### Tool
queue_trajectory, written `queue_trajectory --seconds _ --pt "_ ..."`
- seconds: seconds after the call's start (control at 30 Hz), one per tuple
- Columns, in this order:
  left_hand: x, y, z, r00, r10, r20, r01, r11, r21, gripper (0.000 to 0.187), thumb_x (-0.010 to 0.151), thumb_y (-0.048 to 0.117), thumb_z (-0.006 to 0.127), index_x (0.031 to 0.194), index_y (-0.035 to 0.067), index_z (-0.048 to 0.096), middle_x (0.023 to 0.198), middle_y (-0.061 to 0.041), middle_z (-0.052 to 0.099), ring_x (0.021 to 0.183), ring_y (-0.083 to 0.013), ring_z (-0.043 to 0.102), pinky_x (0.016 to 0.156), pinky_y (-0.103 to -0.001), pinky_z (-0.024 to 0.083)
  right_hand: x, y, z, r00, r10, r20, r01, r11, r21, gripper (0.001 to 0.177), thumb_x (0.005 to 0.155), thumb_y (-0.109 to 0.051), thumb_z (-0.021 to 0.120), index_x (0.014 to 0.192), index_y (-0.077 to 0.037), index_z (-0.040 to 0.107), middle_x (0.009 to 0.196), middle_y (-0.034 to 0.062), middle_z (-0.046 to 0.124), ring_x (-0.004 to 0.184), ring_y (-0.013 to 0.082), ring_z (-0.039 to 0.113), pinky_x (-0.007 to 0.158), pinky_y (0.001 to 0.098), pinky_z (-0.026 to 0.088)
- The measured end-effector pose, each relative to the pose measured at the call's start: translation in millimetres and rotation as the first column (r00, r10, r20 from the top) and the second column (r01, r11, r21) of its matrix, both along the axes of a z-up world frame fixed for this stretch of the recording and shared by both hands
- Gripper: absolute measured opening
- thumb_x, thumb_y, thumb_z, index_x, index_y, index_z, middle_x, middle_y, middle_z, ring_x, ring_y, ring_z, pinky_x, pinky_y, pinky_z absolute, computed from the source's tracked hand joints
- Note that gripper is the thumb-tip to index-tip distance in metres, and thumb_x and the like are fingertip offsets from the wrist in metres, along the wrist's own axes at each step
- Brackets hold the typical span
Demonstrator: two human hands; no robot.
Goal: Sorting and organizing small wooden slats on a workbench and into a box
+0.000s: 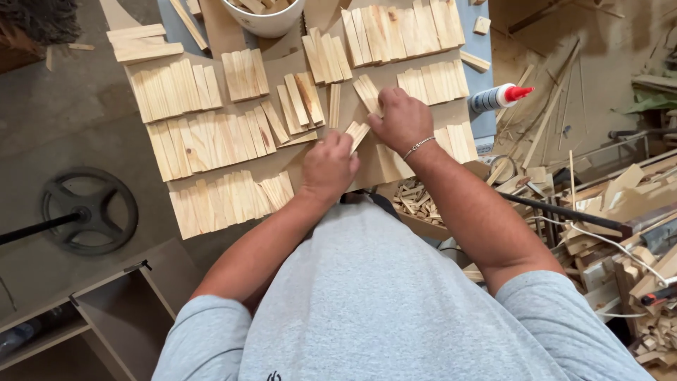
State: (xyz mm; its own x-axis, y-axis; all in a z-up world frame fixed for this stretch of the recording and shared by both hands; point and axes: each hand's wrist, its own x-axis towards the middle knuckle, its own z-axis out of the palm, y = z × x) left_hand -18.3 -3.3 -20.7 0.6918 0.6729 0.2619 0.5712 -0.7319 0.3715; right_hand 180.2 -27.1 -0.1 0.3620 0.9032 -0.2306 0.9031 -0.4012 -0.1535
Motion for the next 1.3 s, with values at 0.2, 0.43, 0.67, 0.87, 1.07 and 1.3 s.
queue_trajectory --seconds 0.2,0.43,0.67,0.87,1.07,1.3 --pt "-50 0 31 0.857 0.506 0.097 0.035 0.132 -0.991 0.024 0.080 0.020 0.079 0.100 0.009 0.071 0.071 -0.004 0.065 0.055 -0.0138 0.064 0.045 -0.022 0.051 -20 -1 15 0.963 -0.168 -0.209 0.169 0.986 -0.012 0.039 0.088 -0.053 0.068 0.107 -0.020 0.063 0.096 0.0069 0.069 0.093 0.0390 0.073 0.083 0.0535 0.057" --pt "-73 2 -2 0.797 0.590 0.132 0.392 -0.337 -0.856 0.035 0.092 0.017 0.066 0.122 0.000 0.063 0.085 -0.011 0.068 0.071 -0.0207 0.076 0.063 -0.034 0.068 -49 -47 38 0.825 -0.245 -0.509 0.305 0.952 0.037 0.031 0.097 -0.050 0.067 0.108 -0.021 0.070 0.097 0.0020 0.074 0.090 0.0292 0.074 0.080 0.0455 0.057" --pt "-55 -18 9 0.890 0.448 0.092 0.269 -0.350 -0.897 0.026 0.093 0.011 0.056 0.117 0.002 0.060 0.099 -0.018 0.075 0.080 -0.0246 0.078 0.065 -0.032 0.066 -87 -91 36 0.509 -0.375 -0.775 0.451 0.883 -0.131 0.023 0.090 -0.033 0.076 0.108 -0.018 0.075 0.086 0.0020 0.077 0.074 0.0144 0.070 0.069 0.0325 0.057" --pt "-34 -34 17 0.960 0.268 0.080 0.115 -0.118 -0.986 0.013 0.087 0.014 0.072 0.094 0.004 0.072 0.073 -0.012 0.073 0.063 -0.0179 0.073 0.055 -0.025 0.062 -77 -116 15 0.341 -0.414 -0.844 0.603 0.785 -0.141 0.013 0.089 -0.020 0.077 0.096 -0.011 0.072 0.073 0.0048 0.071 0.063 0.0119 0.066 0.055 0.0262 0.057" --pt "-16 -36 26 0.965 0.262 0.033 0.079 -0.169 -0.982 0.014 0.089 0.014 0.070 0.086 0.000 0.070 0.071 -0.018 0.072 0.061 -0.0196 0.074 0.055 -0.027 0.063 -73 -129 21 0.258 -0.451 -0.854 0.694 0.702 -0.161 0.017 0.088 -0.020 0.077 0.098 -0.008 0.069 0.077 0.0057 0.070 0.063 0.0133 0.069 0.055 0.0271 0.061" --pt "-31 46 68 0.894 0.419 0.160 0.181 -0.011 -0.983 0.020 0.090 0.014 0.065 0.106 0.003 0.069 0.076 -0.009 0.069 0.065 -0.0161 0.072 0.061 -0.028 0.064 -62 -139 28 0.250 -0.242 -0.938 0.733 0.680 0.020 0.030 0.087 -0.013 0.083 0.080 -0.006 0.055 0.055 0.0088 0.060 0.050 0.0122 0.061 0.046 0.0212 0.048"
